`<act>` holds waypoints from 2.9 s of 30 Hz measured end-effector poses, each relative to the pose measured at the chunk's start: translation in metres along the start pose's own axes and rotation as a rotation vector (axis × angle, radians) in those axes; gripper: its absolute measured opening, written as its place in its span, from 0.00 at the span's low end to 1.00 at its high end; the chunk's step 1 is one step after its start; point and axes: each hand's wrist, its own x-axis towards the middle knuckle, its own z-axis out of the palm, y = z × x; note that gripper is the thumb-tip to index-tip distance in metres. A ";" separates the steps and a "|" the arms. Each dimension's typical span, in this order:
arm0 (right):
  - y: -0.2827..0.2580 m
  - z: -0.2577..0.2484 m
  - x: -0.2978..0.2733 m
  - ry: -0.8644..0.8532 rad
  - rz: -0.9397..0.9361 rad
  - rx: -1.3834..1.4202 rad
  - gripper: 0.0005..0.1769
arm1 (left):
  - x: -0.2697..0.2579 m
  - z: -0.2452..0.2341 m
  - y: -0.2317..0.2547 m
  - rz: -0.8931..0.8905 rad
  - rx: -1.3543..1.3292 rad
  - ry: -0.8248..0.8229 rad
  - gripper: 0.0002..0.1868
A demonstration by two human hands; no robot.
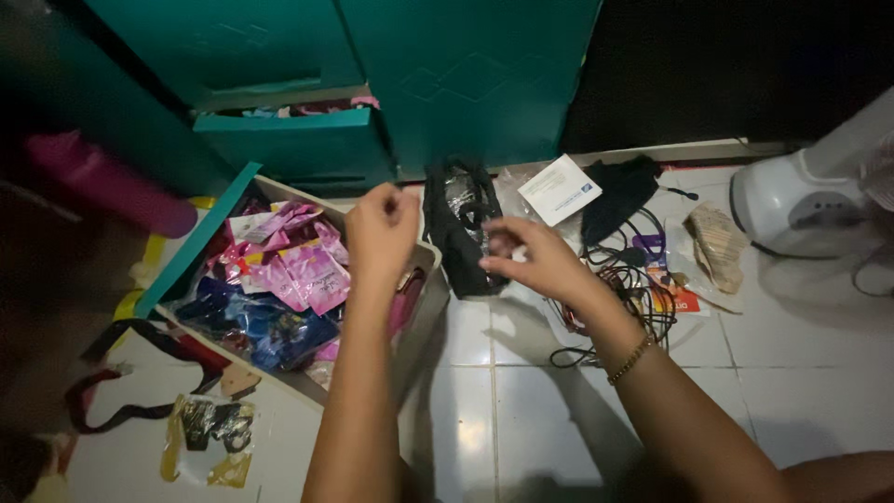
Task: The person sits on the floor and sorts through a drawer filled with various items, including cables, small packages, and accessories. They pick up and examine items one by one, placing some on the floor and others back into the drawer.
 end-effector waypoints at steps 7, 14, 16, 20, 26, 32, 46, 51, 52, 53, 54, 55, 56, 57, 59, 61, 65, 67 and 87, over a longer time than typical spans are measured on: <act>-0.017 0.030 0.027 -0.010 -0.449 0.355 0.44 | -0.031 -0.019 0.102 0.091 -0.094 -0.175 0.14; 0.012 0.073 0.047 -0.433 -0.225 1.228 0.28 | -0.053 -0.018 0.101 0.211 -0.138 -0.276 0.16; 0.004 0.063 0.059 -0.213 -0.189 0.919 0.20 | -0.049 -0.018 0.075 0.369 -0.198 -0.135 0.21; -0.032 0.018 0.055 0.046 -0.180 0.532 0.21 | -0.018 -0.037 -0.045 0.059 0.115 0.202 0.15; -0.111 -0.032 0.056 0.128 -0.413 0.420 0.15 | -0.053 -0.004 -0.199 -0.175 0.546 -0.671 0.26; -0.129 -0.004 0.036 -0.116 -0.585 -0.186 0.10 | -0.077 0.024 -0.225 0.073 1.210 -1.007 0.47; -0.128 -0.125 0.007 0.050 -0.040 -0.422 0.14 | -0.018 -0.077 -0.276 0.041 1.471 -0.773 0.32; -0.114 -0.156 -0.027 0.003 0.038 -0.631 0.13 | -0.022 -0.062 -0.249 -0.004 1.195 -0.774 0.31; -0.109 -0.160 -0.035 -0.020 0.060 -0.673 0.14 | -0.019 -0.053 -0.238 -0.020 1.164 -0.790 0.30; -0.106 -0.170 -0.046 -0.040 0.088 -0.717 0.14 | -0.014 -0.043 -0.225 -0.017 1.124 -0.843 0.27; -0.105 -0.177 -0.051 -0.049 0.112 -0.758 0.14 | -0.002 -0.032 -0.211 -0.010 1.086 -0.891 0.24; -0.102 -0.178 -0.049 -0.049 0.145 -0.801 0.14 | 0.007 -0.021 -0.193 -0.104 0.939 -0.767 0.22; -0.103 -0.180 -0.051 -0.048 0.190 -0.844 0.14 | 0.014 -0.007 -0.173 -0.189 0.789 -0.648 0.24; -0.104 -0.181 -0.053 -0.043 0.233 -0.898 0.14 | 0.023 0.010 -0.149 -0.159 0.535 -0.562 0.23; -0.105 -0.170 -0.047 -0.060 0.296 -0.983 0.14 | 0.022 0.043 -0.097 -0.104 -0.018 -0.409 0.23; -0.103 -0.142 -0.035 -0.125 0.252 -1.000 0.15 | 0.012 0.071 -0.046 -0.083 -0.502 -0.445 0.25; -0.083 -0.088 -0.028 -0.223 -0.085 -0.653 0.15 | -0.026 0.083 0.027 -0.171 -0.767 -0.659 0.25; -0.071 -0.079 -0.029 -0.198 -0.247 -0.376 0.14 | -0.047 0.070 0.039 -0.394 -0.585 -0.650 0.21; -0.026 -0.065 -0.035 -0.739 -0.200 -0.066 0.27 | -0.035 -0.032 0.040 0.329 -0.140 0.240 0.28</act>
